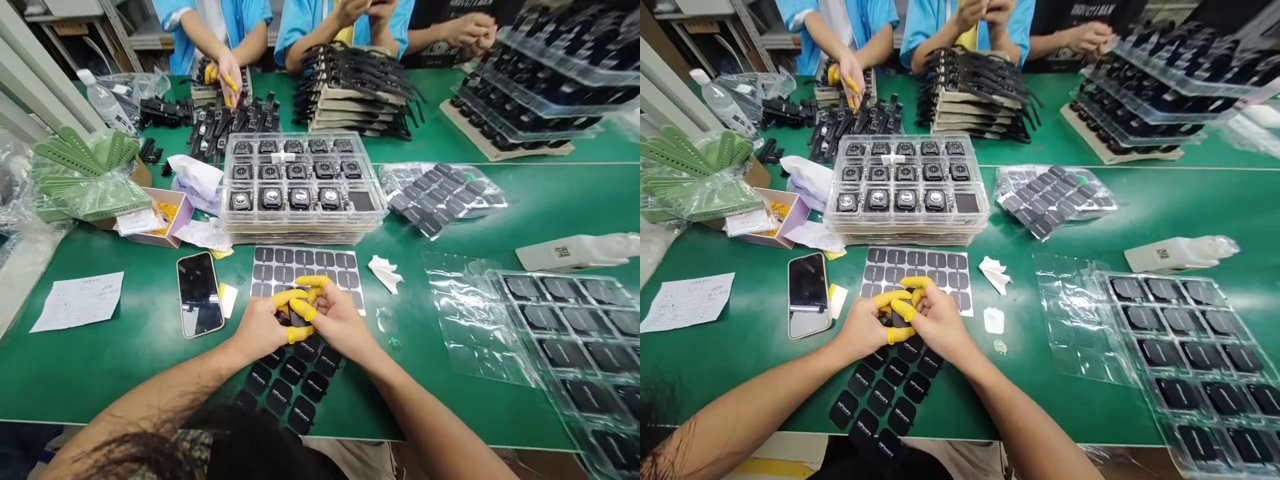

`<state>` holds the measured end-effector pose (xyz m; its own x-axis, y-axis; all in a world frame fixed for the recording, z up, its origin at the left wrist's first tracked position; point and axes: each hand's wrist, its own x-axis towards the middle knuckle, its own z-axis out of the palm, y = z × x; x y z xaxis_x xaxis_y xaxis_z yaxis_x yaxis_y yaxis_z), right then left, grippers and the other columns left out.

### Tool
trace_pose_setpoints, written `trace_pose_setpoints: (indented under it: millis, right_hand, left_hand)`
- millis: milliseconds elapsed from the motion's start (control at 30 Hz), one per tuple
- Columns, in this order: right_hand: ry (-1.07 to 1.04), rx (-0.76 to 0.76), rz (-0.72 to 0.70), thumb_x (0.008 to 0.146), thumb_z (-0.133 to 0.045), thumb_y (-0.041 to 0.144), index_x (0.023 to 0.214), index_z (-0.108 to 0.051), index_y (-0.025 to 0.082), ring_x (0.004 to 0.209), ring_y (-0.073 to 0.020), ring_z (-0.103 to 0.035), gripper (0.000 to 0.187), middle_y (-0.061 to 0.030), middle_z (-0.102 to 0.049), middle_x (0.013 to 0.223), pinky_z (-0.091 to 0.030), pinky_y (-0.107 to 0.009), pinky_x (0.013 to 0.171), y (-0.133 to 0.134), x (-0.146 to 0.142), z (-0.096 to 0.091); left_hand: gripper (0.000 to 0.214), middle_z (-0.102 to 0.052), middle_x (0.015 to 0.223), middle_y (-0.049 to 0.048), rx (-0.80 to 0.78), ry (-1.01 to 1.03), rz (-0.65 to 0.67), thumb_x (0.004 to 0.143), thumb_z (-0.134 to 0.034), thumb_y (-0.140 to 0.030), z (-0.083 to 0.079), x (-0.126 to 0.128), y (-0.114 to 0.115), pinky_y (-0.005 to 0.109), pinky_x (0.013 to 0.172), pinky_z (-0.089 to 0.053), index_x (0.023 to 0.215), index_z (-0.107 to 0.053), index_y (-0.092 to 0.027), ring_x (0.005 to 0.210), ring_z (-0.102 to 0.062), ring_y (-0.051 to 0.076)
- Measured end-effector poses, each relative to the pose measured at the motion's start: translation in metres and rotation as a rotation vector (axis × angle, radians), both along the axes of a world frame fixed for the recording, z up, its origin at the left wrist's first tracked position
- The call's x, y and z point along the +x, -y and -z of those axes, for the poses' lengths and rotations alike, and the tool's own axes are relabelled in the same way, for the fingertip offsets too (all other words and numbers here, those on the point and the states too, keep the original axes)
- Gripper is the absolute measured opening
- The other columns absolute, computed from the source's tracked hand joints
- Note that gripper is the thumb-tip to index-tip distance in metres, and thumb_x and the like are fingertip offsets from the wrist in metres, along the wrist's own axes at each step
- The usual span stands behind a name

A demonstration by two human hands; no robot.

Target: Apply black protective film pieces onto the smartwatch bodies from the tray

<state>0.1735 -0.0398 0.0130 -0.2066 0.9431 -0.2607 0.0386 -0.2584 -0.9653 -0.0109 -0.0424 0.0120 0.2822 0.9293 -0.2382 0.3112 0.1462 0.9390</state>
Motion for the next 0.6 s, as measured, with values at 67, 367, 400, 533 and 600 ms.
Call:
trace_pose_setpoints:
  millis: [67,367,400,533,600]
  right_hand:
    - [0.026,0.067,0.106,0.082,-0.088,0.049,0.106,-0.075,0.034,0.067,-0.0206,-0.066,0.031,0.0004,-0.071,0.079,-0.056,-0.034,0.058,-0.005,0.005,-0.005]
    - [0.782,0.527,0.341,0.093,-0.079,0.051,0.098,-0.08,0.021,0.074,-0.0214,-0.065,0.031,-0.0095,-0.077,0.093,-0.056,-0.039,0.07,-0.162,0.092,-0.081]
    - [0.892,0.52,0.284,0.092,-0.081,0.052,0.097,-0.082,0.021,0.08,-0.0243,-0.068,0.032,-0.0105,-0.076,0.093,-0.057,-0.042,0.076,-0.173,0.091,-0.087]
    - [1.198,0.546,0.188,0.096,-0.079,0.05,0.103,-0.084,0.019,0.097,-0.0325,-0.072,0.032,-0.0144,-0.073,0.1,-0.057,-0.046,0.086,-0.179,0.061,-0.099]
    - [1.254,0.471,0.057,0.098,-0.076,0.045,0.104,-0.083,0.019,0.093,-0.0324,-0.073,0.028,-0.0121,-0.074,0.092,-0.056,-0.045,0.085,-0.174,0.043,-0.099]
  left_hand:
    - [0.066,-0.087,0.093,0.0,-0.01,0.044,-0.05,0.071,-0.093,-0.031,0.004,0.001,-0.001,0.032,0.084,-0.065,0.136,-0.081,-0.024,0.083,-0.078,0.021]
    - [0.044,-0.09,0.101,-0.0009,0.124,0.046,-0.026,0.083,-0.08,-0.023,0.013,0.001,0.001,0.043,0.098,-0.069,0.126,-0.082,-0.03,0.098,-0.085,0.026]
    - [0.041,-0.09,0.1,-0.0008,0.135,0.052,-0.028,0.083,-0.08,-0.023,0.014,0.002,0.001,0.044,0.097,-0.069,0.124,-0.082,-0.03,0.097,-0.085,0.027]
    - [0.038,-0.09,0.098,0.0007,0.143,0.089,-0.018,0.081,-0.082,-0.023,0.015,0.001,-0.001,0.048,0.095,-0.071,0.118,-0.082,-0.03,0.094,-0.086,0.029]
    - [0.04,-0.09,0.098,0.0008,0.134,0.094,-0.024,0.079,-0.084,-0.023,0.015,0.001,-0.002,0.048,0.095,-0.071,0.118,-0.081,-0.03,0.093,-0.086,0.029]
